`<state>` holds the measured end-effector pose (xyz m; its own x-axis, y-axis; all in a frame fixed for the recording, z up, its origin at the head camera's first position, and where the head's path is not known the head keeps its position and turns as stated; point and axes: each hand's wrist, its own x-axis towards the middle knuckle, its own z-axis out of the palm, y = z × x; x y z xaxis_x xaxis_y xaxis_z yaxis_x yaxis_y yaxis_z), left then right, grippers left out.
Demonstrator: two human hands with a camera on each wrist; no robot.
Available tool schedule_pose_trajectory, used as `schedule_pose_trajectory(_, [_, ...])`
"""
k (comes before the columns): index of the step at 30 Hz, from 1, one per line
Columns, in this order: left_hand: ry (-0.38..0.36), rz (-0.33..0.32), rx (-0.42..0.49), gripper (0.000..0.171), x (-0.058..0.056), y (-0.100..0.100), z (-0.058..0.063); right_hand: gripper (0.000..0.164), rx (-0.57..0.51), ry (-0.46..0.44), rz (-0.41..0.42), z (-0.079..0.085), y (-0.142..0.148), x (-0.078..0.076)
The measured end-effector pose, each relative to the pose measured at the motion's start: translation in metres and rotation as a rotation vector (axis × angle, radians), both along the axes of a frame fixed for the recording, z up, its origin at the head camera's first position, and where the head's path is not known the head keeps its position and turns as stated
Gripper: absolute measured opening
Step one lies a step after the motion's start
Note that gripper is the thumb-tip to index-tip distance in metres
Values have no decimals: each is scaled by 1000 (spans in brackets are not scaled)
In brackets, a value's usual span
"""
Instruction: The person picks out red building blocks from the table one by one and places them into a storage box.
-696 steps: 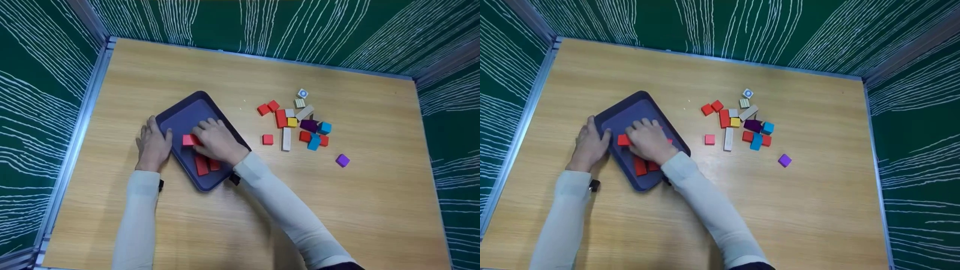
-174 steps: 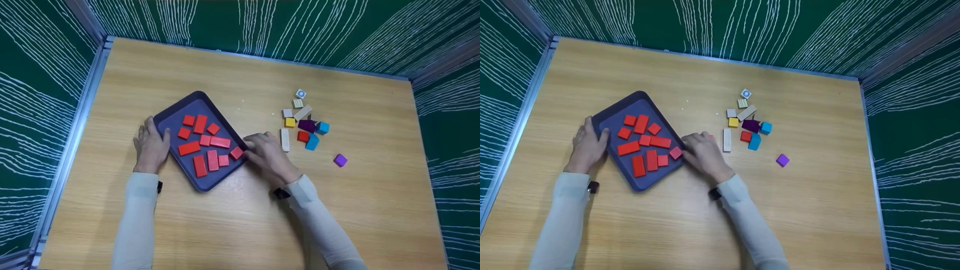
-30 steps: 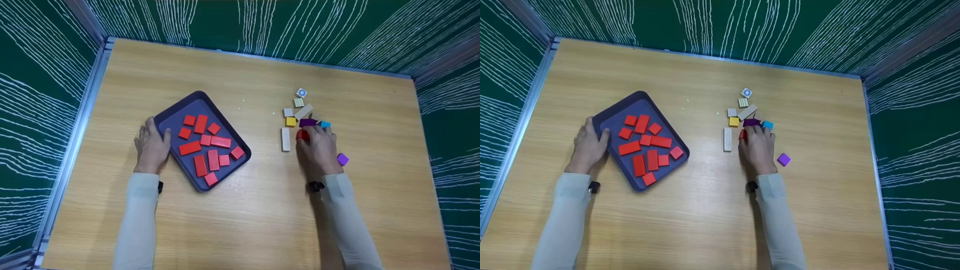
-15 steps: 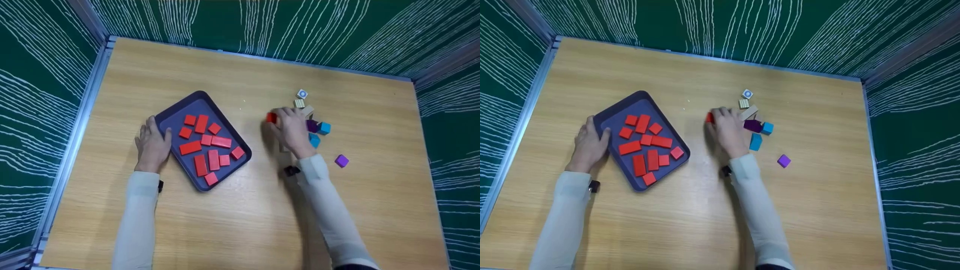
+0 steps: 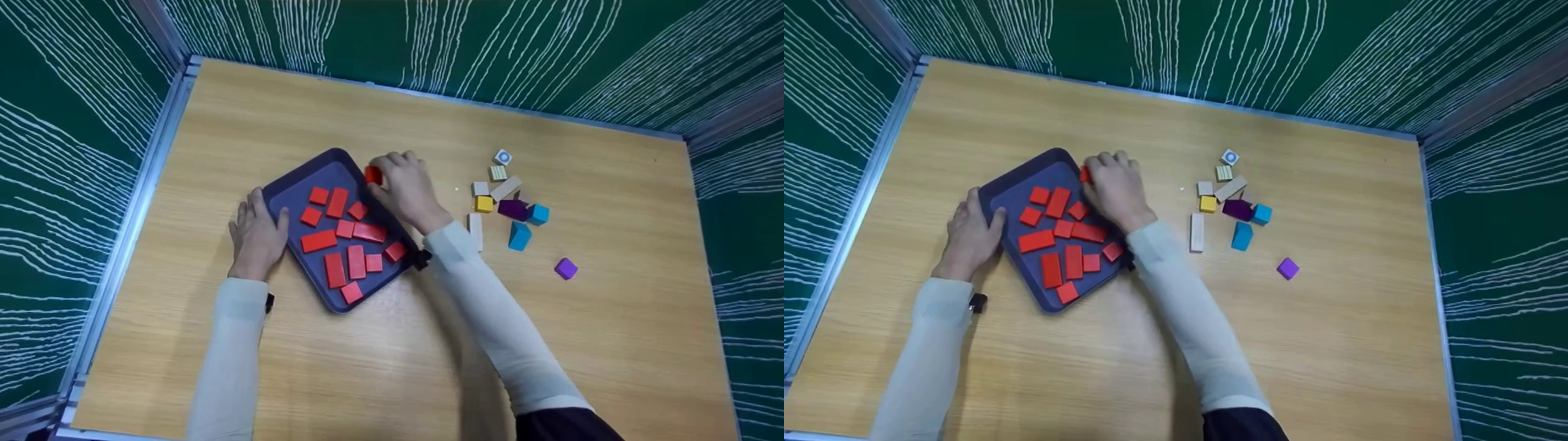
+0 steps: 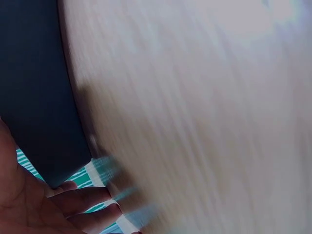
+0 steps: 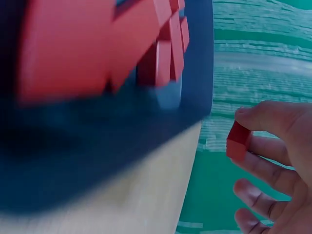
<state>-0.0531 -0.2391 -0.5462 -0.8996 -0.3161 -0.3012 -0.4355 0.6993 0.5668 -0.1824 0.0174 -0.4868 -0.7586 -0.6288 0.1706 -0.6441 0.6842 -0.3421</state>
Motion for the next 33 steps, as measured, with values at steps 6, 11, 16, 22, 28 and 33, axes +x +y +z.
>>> schedule_pose_trajectory(6, [11,0,-8,79,-3,2,-1,39,43,1,63,-7,-37,-2])
schedule_pose_trajectory(11, [16,-13,-16,78,-3,5,-5,39,153,30,25,-22,-55,-3])
schedule_pose_trajectory(16, [26,-11,-22,78,-3,6,-5,37,217,82,-21,-34,-63,-3])
schedule_pose_trajectory(22, [19,-5,-17,78,0,2,-4,32,208,123,-44,-39,-69,-4])
schedule_pose_trajectory(28, [28,0,-14,79,1,-2,-4,31,211,111,-53,-36,-72,-4])
schedule_pose_trajectory(33, [28,-8,-9,79,2,0,-2,30,112,59,-41,-30,-62,-2])
